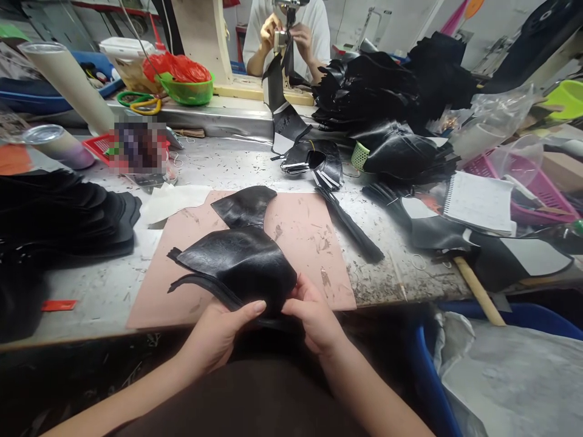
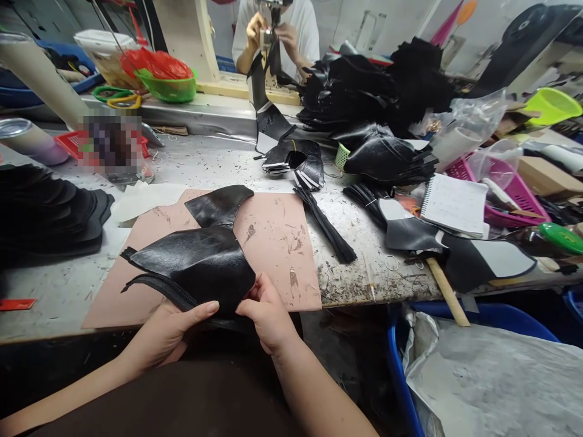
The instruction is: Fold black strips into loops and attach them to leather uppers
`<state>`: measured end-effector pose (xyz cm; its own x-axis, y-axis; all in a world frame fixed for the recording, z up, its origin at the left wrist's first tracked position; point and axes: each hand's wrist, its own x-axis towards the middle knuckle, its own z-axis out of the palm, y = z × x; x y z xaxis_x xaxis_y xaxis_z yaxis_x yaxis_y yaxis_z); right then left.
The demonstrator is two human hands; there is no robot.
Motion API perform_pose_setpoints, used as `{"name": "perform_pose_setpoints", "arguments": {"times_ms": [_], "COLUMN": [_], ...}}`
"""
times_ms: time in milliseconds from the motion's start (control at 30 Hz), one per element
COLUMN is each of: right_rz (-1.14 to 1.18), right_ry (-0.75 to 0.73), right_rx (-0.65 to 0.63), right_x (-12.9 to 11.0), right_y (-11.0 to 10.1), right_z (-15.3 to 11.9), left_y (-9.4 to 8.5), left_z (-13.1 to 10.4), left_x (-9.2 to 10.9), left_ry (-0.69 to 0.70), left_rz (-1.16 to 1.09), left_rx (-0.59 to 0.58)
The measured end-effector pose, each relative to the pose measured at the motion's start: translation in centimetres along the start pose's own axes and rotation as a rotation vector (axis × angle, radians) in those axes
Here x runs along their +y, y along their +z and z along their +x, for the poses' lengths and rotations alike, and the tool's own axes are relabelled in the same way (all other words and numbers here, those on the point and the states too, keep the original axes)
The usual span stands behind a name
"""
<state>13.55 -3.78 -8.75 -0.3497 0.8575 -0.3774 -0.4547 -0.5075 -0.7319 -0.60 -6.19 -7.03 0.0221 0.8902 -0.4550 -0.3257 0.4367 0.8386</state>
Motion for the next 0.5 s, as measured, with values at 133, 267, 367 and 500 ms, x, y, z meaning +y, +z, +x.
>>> {"name": "perform_pose_setpoints", "arguments": {"times_ms": [133, 267, 367, 500], "right_rz": [0.042, 0.035, 0.015, 0.003], "right_ry": [0.061, 0.062, 0.042, 0.036], "right_rx": [-0.031, -0.071, -0.079, -0.103], "right_x": [0.1, 0.1, 0.0, 0.0], "right_y": [-0.1, 0.2, 0.5, 0.7], "right_z": [0.1, 0.1, -0.1, -0.5], "left_y": [-0.4, -0.7, -0.8, -0.9], "left_z": [0.2, 0.3, 0.3, 0.1], "left_x": [-0.5, -1.1, -1.1, -0.9], "left_ry": [0.068, 0.111, 0.146, 0.165], "left_rz": [0.072, 0.143, 0.13, 0.117], "left_rx": [-0.015, 0.038, 0.004, -0.047]}}
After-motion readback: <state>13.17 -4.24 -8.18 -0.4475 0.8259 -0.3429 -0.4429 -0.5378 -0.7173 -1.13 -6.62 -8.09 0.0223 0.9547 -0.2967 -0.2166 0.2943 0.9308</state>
